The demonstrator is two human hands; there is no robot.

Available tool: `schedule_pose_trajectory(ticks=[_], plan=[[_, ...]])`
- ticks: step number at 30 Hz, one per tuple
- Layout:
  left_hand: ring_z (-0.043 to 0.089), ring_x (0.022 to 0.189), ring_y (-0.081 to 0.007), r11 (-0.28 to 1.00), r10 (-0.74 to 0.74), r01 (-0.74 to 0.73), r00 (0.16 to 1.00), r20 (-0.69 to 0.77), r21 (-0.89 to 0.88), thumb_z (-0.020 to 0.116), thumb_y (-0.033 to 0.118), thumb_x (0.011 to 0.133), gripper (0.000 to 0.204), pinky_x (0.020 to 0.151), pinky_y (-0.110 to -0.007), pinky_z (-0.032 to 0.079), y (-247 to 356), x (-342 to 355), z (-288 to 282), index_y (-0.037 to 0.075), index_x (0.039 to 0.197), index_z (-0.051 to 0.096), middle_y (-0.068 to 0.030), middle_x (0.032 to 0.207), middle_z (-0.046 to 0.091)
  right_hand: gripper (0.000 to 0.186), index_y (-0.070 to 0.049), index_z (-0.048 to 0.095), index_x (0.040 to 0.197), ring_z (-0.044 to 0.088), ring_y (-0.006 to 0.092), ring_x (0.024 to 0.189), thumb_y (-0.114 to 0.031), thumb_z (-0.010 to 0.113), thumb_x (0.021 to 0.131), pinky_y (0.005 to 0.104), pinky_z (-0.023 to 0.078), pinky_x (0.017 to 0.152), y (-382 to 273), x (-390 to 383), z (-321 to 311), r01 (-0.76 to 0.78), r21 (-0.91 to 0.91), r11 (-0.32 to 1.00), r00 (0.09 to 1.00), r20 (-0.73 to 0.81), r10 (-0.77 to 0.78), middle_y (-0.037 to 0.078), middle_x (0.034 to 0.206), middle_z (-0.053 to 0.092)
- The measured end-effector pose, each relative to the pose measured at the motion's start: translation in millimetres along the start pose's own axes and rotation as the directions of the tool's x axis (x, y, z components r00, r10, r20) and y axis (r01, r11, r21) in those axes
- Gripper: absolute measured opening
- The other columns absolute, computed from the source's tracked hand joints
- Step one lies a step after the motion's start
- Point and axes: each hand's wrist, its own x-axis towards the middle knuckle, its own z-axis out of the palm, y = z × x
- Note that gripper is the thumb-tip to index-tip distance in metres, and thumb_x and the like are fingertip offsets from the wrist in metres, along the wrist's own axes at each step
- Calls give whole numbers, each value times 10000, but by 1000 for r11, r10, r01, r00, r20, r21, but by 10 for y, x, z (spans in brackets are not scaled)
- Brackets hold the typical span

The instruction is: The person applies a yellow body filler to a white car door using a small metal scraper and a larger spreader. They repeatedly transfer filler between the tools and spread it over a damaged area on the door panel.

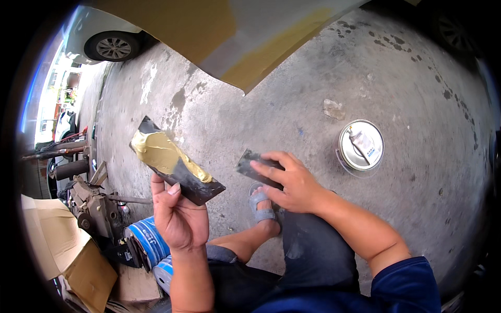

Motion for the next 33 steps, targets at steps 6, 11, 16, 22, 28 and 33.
schedule_pose_trajectory(ticks=[6, 11, 16, 22, 28, 33], plan=[[497, 1242, -328, 999, -24, 25, 998, -51, 31, 394, -54, 833, 501, 1042, -544, 414, 73, 36, -227, 26, 1327, 377, -182, 1341, 484, 598, -186, 562, 1303, 438, 366, 1161, -173, 678, 717, 482, 365, 962, 157, 359, -231, -20, -256, 966, 919, -386, -83, 158, 1327, 442], [497, 1242, -319, 999, -30, 32, 998, -54, 43, 398, -52, 831, 502, 1041, -545, 413, 55, 35, -244, 42, 1325, 388, -169, 1338, 490, 629, -253, 559, 1302, 395, 345, 1198, -135, 692, 699, 490, 350, 938, 136, 797, -197, 97, -426, 900, 855, -427, -294, 120, 1384, 395], [499, 1239, -314, 997, -32, 36, 997, -65, 61, 400, -49, 828, 490, 1036, -545, 416, 39, 54, -246, 49, 1309, 403, -157, 1331, 499, 600, -263, 582, 1273, 399, 337, 1200, -111, 692, 703, 486, 342, 949, 121, 1029, -95, 94, -474, 875, 809, -476, -345, 97, 1395, 402], [510, 1224, -312, 997, -47, 50, 997, -57, 63, 404, -45, 825, 483, 1026, -540, 428, 13, 74, -267, 53, 1297, 407, -152, 1319, 507, 548, -250, 615, 1229, 398, 340, 1202, -77, 661, 712, 490, 332, 952, 346, 965, 3, 16, -501, 865, 823, -485, -296, 93, 1380, 423], [514, 1218, -310, 995, -63, 68, 996, -66, 73, 405, -50, 821, 492, 1026, -533, 429, -27, 91, -216, 51, 1303, 400, -157, 1314, 507, 590, -238, 580, 1275, 405, 358, 1198, -67, 662, 716, 489, 333, 965, 617, 742, -16, -54, -513, 857, 873, -441, -209, 127, 1368, 421], [512, 1218, -312, 991, -80, 85, 995, -50, 100, 406, -47, 826, 487, 1033, -523, 424, -83, 67, -226, 42, 1304, 395, -163, 1312, 507, 554, -191, 568, 1289, 409, 382, 1179, -115, 681, 751, 501, 345, 978, 387, 411, -141, -93, -251, 964, 930, -367, -6, 168, 1355, 414]])
